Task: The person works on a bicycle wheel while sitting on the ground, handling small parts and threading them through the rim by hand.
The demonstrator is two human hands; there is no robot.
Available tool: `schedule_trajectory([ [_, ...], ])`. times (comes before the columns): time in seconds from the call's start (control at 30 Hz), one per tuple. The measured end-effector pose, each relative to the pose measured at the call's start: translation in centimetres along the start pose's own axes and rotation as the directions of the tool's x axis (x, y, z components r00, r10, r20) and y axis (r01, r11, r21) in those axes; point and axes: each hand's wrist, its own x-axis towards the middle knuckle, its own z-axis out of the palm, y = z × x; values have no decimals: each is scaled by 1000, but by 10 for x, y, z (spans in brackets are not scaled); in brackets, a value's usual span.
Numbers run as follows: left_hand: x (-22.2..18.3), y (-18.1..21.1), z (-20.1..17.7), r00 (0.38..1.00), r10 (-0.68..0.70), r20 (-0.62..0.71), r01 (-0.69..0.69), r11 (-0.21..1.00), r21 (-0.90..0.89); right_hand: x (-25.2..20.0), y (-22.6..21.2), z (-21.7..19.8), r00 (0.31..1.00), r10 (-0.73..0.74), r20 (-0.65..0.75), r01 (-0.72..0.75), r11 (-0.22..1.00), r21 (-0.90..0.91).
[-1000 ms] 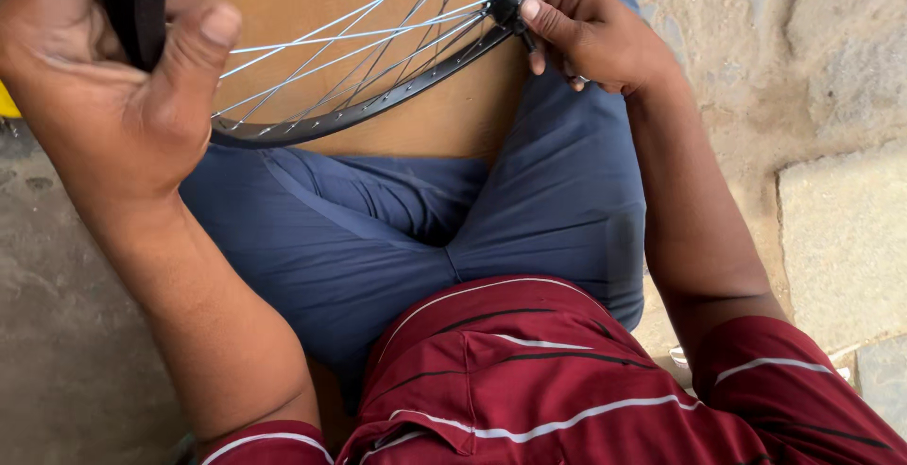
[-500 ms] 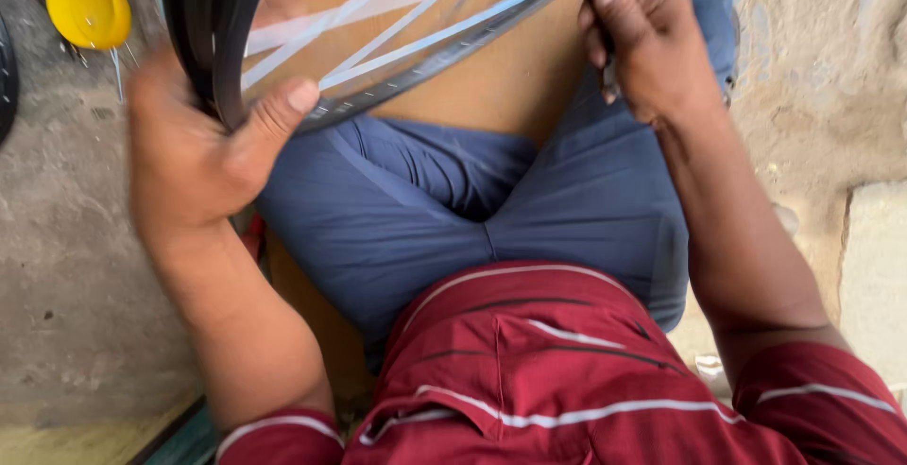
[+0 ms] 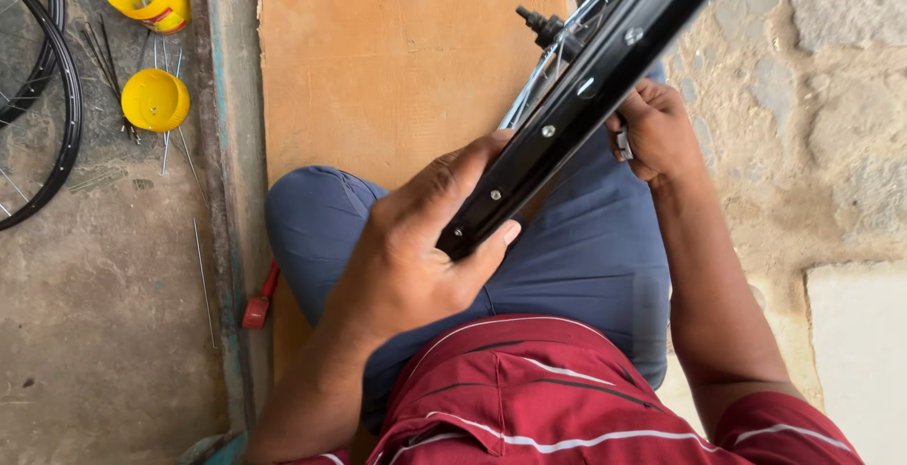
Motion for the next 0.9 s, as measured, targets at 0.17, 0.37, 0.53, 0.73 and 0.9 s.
schedule_trajectory([
  [0.17, 4, -12, 22, 990, 17, -143, 11, 981, 195, -27, 34, 16, 967, 220, -130, -163, 922, 351],
  [0.37, 14, -34, 13, 995, 20, -95, 5, 966, 259, -104, 36, 69, 877, 443, 187, -481, 803, 352],
  [0.53, 6, -45, -10, 997, -11, -80, 33, 961, 275, -108, -46, 103, 913, -241, 328, 123, 931, 343],
  [0.73, -7, -49, -13, 993, -63, -98, 80, 979, 189, -52, -75, 148, 695, -687, 211, 718, 681, -145],
  [0.9, -24, -56, -11, 996, -35, -86, 47, 988, 146, -52, -62, 156, 686, -714, 139, 728, 674, -129],
])
